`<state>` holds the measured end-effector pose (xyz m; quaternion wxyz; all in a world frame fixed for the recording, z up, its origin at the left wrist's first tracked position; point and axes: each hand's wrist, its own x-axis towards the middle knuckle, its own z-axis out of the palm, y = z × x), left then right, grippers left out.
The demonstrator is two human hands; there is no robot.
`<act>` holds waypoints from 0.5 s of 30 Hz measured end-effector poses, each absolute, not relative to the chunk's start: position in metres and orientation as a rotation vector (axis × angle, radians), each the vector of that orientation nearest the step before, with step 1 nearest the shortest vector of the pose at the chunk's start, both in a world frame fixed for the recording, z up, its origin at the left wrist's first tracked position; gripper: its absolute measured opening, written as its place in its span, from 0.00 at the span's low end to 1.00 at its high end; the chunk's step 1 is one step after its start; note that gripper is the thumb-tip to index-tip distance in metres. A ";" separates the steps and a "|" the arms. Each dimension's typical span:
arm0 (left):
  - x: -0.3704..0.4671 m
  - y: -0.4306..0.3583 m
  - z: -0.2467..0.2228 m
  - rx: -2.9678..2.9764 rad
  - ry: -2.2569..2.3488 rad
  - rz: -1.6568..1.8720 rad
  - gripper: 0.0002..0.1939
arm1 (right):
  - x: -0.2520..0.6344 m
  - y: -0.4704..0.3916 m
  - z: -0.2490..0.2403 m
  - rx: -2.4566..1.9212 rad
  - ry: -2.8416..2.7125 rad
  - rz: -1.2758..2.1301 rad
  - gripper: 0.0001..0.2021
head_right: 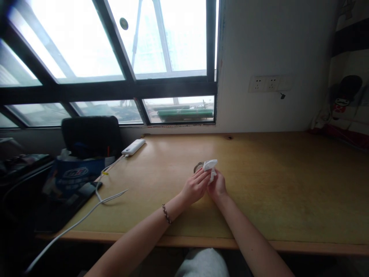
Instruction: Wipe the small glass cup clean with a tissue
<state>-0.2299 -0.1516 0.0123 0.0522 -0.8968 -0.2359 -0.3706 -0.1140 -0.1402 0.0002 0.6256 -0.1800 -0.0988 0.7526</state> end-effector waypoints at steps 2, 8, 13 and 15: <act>-0.232 -0.150 0.018 -2.718 -0.839 -1.211 0.17 | -0.119 -0.142 0.003 -0.413 -0.296 1.703 0.08; -0.236 -0.143 0.023 -2.640 -1.303 -1.765 0.14 | -0.122 -0.144 0.005 -0.511 -0.483 1.640 0.10; -0.241 -0.134 0.017 -2.522 -1.732 -2.206 0.15 | -0.119 -0.141 0.000 -0.581 -0.509 1.519 0.04; -0.243 -0.130 0.015 -2.500 -1.832 -2.366 0.16 | -0.118 -0.140 -0.001 -0.569 -0.498 1.501 0.04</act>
